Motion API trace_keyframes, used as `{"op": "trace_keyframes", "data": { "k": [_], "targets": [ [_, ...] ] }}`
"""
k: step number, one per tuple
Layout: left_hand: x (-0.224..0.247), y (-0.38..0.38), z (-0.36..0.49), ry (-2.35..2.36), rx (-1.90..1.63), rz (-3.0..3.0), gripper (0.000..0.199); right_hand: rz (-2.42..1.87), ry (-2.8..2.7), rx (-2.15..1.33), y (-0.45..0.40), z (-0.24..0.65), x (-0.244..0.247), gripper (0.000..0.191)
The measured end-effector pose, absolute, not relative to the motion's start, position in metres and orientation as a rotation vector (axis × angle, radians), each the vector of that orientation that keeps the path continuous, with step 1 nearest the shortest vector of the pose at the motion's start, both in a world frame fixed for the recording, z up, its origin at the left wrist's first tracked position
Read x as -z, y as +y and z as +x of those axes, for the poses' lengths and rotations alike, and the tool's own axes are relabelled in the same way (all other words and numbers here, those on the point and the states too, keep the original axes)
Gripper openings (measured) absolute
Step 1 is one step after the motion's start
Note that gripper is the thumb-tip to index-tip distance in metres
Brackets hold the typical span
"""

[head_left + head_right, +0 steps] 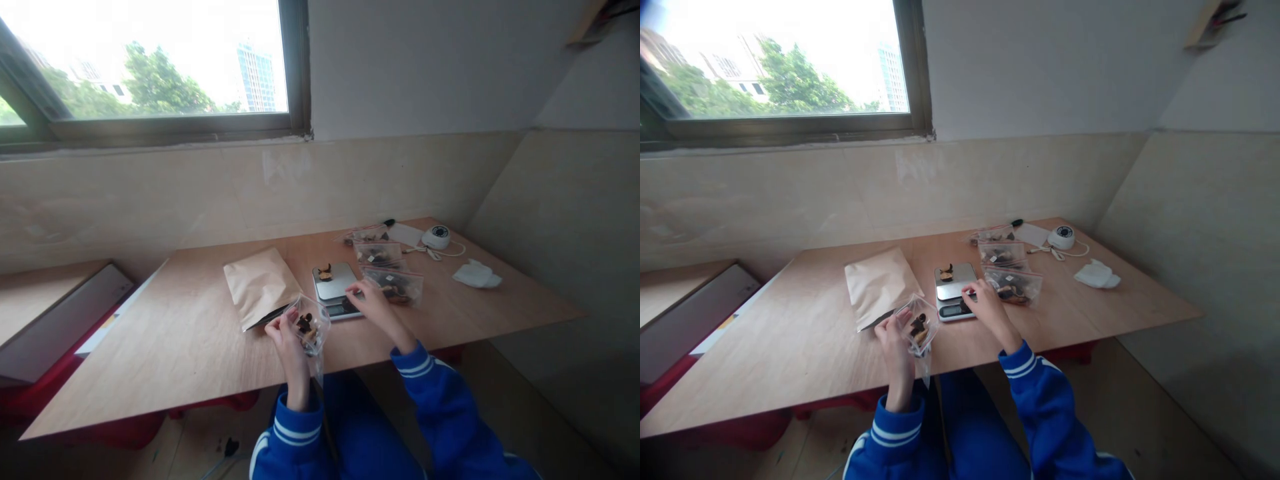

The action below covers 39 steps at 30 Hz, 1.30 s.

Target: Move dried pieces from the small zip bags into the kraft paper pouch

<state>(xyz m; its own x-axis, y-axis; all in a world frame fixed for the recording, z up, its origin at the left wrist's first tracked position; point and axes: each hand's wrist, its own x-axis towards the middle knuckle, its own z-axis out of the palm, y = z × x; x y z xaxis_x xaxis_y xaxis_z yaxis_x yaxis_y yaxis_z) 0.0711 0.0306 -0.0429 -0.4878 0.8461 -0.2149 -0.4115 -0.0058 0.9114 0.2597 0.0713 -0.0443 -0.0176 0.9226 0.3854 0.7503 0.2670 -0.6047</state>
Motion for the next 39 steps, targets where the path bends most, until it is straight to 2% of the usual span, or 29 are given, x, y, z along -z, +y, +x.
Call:
{"op": "trace_keyframes", "data": {
  "k": [3, 5, 7, 12, 15, 18, 25, 28, 33, 35, 39],
  "targets": [
    [0.044, 0.030, 0.072, 1.296, -1.673, 0.509, 0.017, -1.691, -1.890, -0.150, 0.066, 0.261, 0.066, 0.008],
    [0.044, 0.029, 0.073, 1.295, -1.671, 0.524, 0.018, -1.787, -1.892, -0.045, 0.062, 0.256, 0.073, 0.011],
    [0.044, 0.029, 0.073, 1.302, -1.667, 0.538, 0.019, -1.837, -1.900, 0.042, 0.061, 0.249, 0.076, 0.014],
    [0.045, 0.028, 0.072, 1.324, -1.659, 0.538, 0.020, -1.847, -1.989, 0.088, 0.058, 0.240, 0.070, 0.009],
    [0.045, 0.028, 0.072, 1.309, -1.663, 0.543, 0.020, -1.809, -1.964, -0.019, 0.054, 0.238, 0.058, 0.008],
    [0.043, 0.028, 0.074, 1.308, -1.657, 0.546, 0.018, -1.593, -1.841, -0.237, 0.048, 0.233, 0.037, 0.010],
    [0.038, 0.026, 0.075, 1.317, -1.650, 0.556, 0.015, -1.153, -1.847, -0.584, 0.038, 0.217, -0.012, 0.026],
    [0.040, 0.027, 0.073, 1.304, -1.661, 0.548, 0.018, -1.093, -1.856, -0.626, 0.057, 0.220, -0.002, 0.026],
    [0.045, 0.027, 0.070, 1.286, -1.689, 0.550, 0.019, -1.293, -1.902, -0.288, 0.127, 0.232, 0.042, 0.034],
    [0.045, 0.025, 0.070, 1.295, -1.684, 0.559, 0.020, -1.402, -2.028, -0.237, 0.151, 0.232, 0.054, 0.039],
    [0.043, 0.023, 0.068, 1.316, -1.670, 0.562, 0.021, -1.517, -2.143, -0.191, 0.174, 0.230, 0.062, 0.037]
  ]
}}
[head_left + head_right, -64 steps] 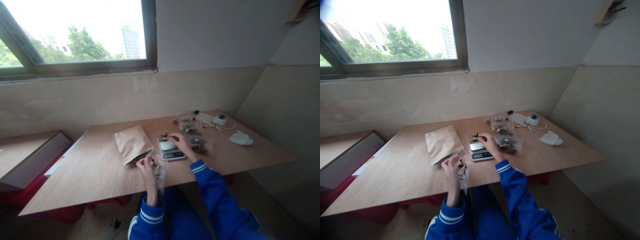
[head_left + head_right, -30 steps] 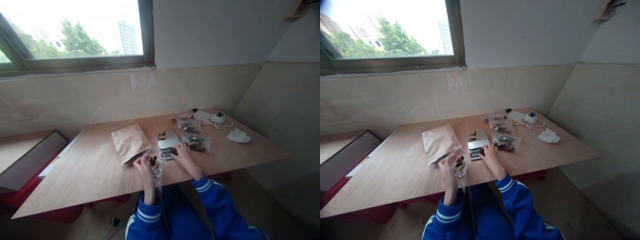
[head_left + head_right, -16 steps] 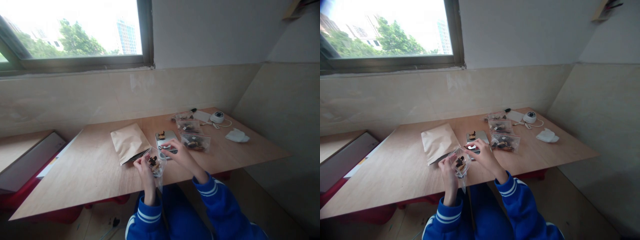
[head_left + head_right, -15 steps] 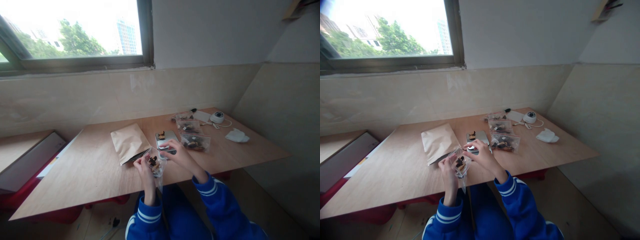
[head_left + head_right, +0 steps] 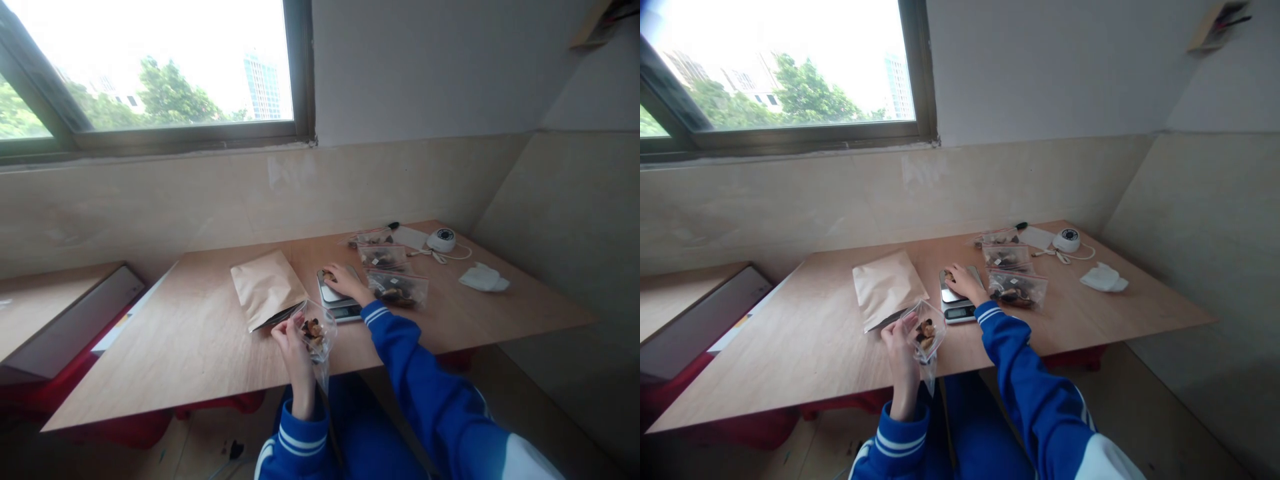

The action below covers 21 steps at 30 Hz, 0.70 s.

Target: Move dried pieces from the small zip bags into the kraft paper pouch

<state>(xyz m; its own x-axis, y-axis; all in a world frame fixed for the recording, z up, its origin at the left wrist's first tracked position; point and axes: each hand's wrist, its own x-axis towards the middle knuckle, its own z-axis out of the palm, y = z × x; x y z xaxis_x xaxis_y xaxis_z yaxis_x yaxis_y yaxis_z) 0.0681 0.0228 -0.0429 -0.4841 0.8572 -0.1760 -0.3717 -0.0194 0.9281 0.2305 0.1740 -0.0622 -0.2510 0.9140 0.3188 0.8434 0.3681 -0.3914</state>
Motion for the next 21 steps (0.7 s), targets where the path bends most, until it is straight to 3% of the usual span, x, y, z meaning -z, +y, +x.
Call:
{"op": "trace_keyframes", "data": {
  "k": [9, 17, 21],
  "targets": [
    [0.044, 0.021, 0.069, 1.306, -1.652, 0.560, 0.019, -1.577, -2.106, -0.063, 0.159, 0.232, 0.057, 0.027],
    [0.047, 0.018, 0.072, 1.284, -1.641, 0.559, 0.020, -1.442, -2.091, -0.149, 0.156, 0.235, 0.052, 0.009],
    [0.047, 0.018, 0.072, 1.268, -1.623, 0.551, 0.020, -1.376, -1.852, -0.301, 0.139, 0.232, 0.042, 0.011]
  ]
}}
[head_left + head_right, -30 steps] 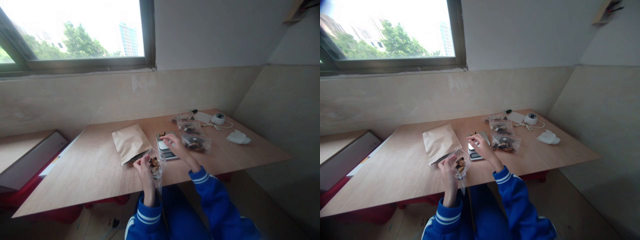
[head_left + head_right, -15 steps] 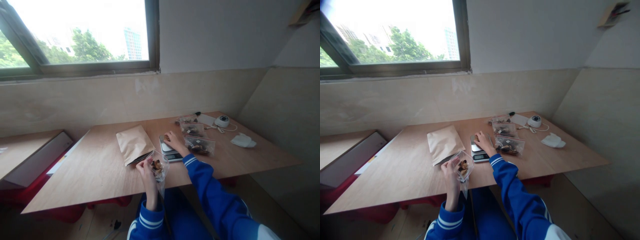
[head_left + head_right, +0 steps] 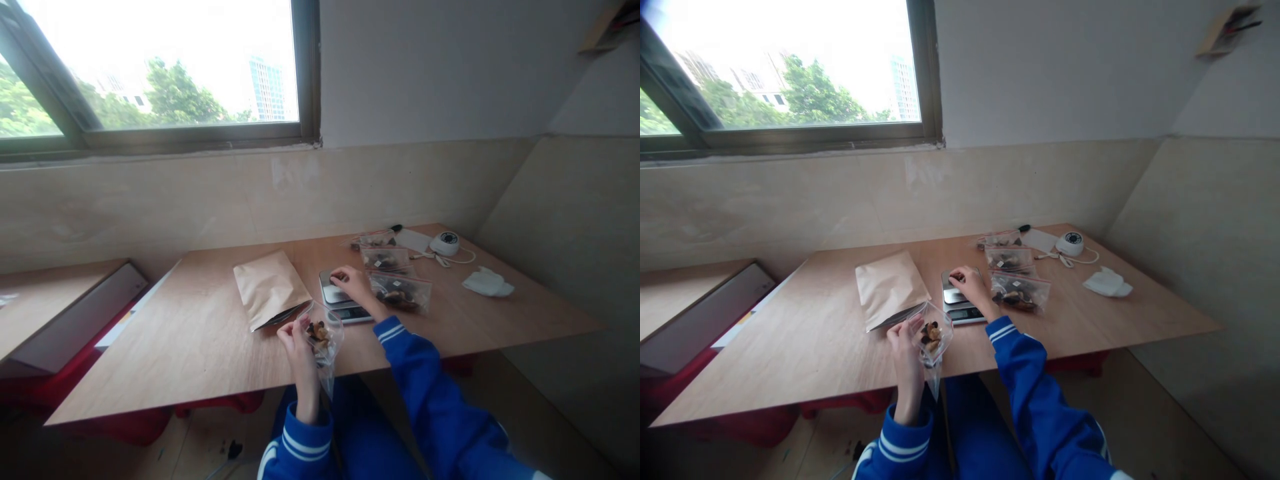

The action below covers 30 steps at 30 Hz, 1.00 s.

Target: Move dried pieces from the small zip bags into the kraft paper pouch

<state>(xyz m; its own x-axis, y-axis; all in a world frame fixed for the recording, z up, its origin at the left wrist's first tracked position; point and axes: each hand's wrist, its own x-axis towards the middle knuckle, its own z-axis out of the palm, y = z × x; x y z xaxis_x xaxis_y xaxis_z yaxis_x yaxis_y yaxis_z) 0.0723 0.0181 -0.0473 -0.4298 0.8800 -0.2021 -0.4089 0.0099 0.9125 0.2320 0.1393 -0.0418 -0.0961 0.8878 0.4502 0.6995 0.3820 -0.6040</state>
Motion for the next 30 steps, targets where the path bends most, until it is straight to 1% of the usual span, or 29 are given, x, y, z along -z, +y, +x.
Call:
{"op": "trace_keyframes", "data": {
  "k": [4, 7, 9, 14, 18, 22, 25, 27, 30],
  "targets": [
    [0.044, 0.018, 0.075, 1.282, -1.629, 0.561, 0.019, -1.118, -1.645, -0.656, 0.104, 0.223, 0.012, 0.019],
    [0.039, 0.017, 0.077, 1.279, -1.634, 0.563, 0.017, -0.970, -1.778, -0.885, 0.077, 0.217, -0.013, 0.025],
    [0.035, 0.016, 0.078, 1.280, -1.629, 0.567, 0.017, -0.923, -1.875, -0.961, 0.065, 0.216, -0.023, 0.029],
    [0.028, 0.013, 0.080, 1.240, -1.676, 0.561, 0.016, -1.007, -1.796, -0.874, 0.061, 0.222, -0.015, 0.029],
    [0.022, 0.011, 0.079, 1.139, -1.703, 0.599, 0.020, -1.024, -1.700, -0.901, 0.058, 0.229, -0.001, 0.032],
    [0.011, 0.009, 0.075, 0.949, -1.586, 0.646, 0.023, -0.966, -1.776, -0.926, 0.045, 0.229, -0.001, 0.033],
    [0.004, 0.009, 0.073, 0.810, -1.425, 0.654, 0.026, -0.949, -1.742, -0.891, 0.037, 0.226, -0.003, 0.026],
    [0.002, 0.009, 0.071, 0.773, -1.341, 0.643, 0.027, -0.970, -1.630, -0.856, 0.034, 0.225, -0.003, 0.023],
    [0.001, 0.008, 0.068, 0.734, -1.327, 0.666, 0.030, -1.029, -1.321, -0.732, 0.033, 0.223, -0.003, 0.027]
  ]
}}
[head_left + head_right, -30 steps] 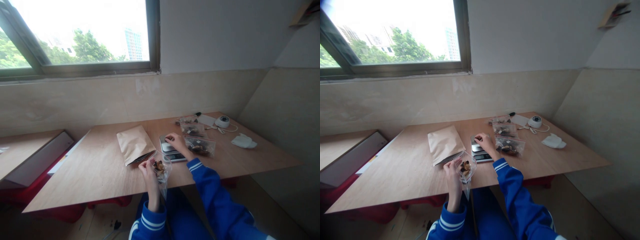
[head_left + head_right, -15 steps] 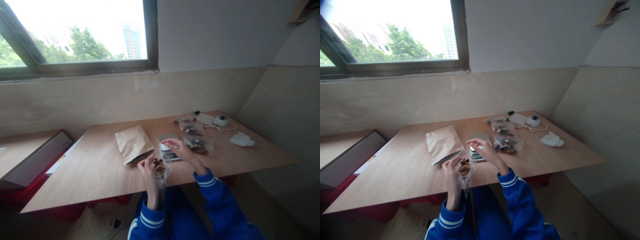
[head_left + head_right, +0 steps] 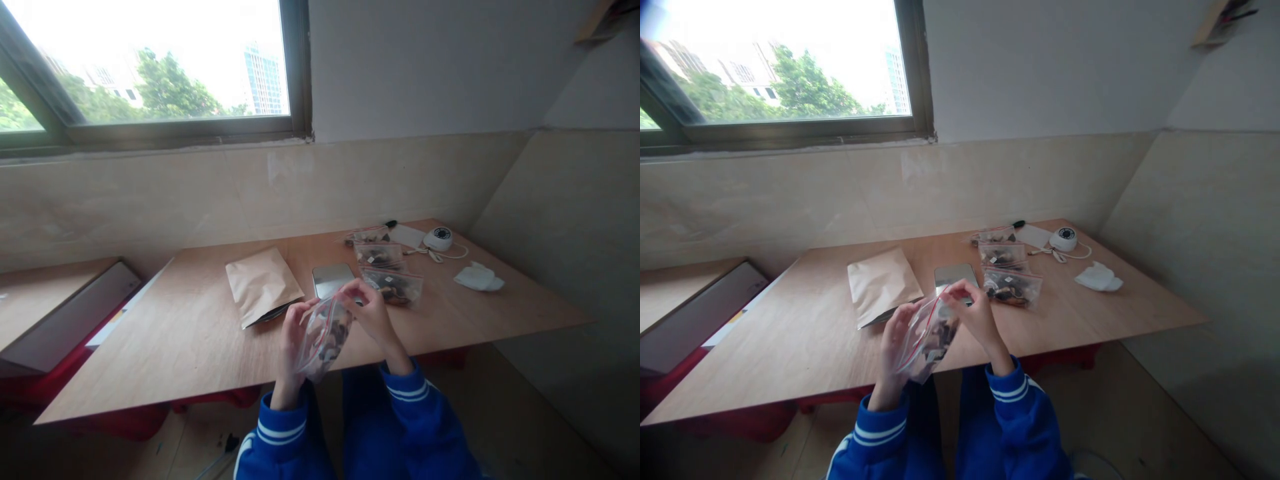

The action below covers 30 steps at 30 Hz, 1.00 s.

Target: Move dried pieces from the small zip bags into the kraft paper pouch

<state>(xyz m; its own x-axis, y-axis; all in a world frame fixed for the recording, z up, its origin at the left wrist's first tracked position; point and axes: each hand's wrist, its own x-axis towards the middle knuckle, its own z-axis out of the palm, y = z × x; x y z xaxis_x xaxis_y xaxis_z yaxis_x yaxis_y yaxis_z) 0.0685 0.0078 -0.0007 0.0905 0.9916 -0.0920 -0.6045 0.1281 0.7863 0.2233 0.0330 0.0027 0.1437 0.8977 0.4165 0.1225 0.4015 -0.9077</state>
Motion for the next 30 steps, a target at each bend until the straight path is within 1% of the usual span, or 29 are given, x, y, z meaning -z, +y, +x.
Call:
{"op": "trace_keyframes", "data": {
  "k": [3, 4, 8, 12, 16, 19, 23, 30],
  "targets": [
    [0.000, 0.005, 0.069, 0.680, -1.351, 0.773, 0.048, -1.093, -0.951, -0.560, 0.033, 0.225, -0.001, 0.032],
    [0.000, 0.004, 0.069, 0.676, -1.356, 0.816, 0.051, -1.106, -0.862, -0.521, 0.033, 0.226, 0.000, 0.033],
    [0.004, 0.001, 0.077, 0.783, -1.350, 0.994, 0.045, -1.105, -0.719, -0.486, 0.028, 0.229, 0.007, 0.033],
    [0.014, 0.002, 0.082, 0.968, -1.397, 0.976, 0.032, -1.096, -0.735, -0.507, 0.014, 0.231, 0.016, 0.034],
    [0.014, 0.000, 0.079, 1.016, -1.400, 1.046, 0.027, -1.124, -0.725, -0.509, 0.001, 0.233, 0.025, 0.033],
    [0.007, -0.005, 0.075, 0.949, -1.321, 1.062, 0.030, -1.163, -0.726, -0.462, -0.002, 0.235, 0.029, 0.031],
    [0.000, -0.008, 0.077, 0.969, -1.286, 1.055, 0.039, -1.164, -0.740, -0.403, 0.000, 0.237, 0.029, 0.033],
    [-0.008, 0.000, 0.079, 1.226, -1.452, 1.221, 0.035, -1.043, -0.745, -0.707, -0.001, 0.222, 0.030, 0.033]
  ]
}}
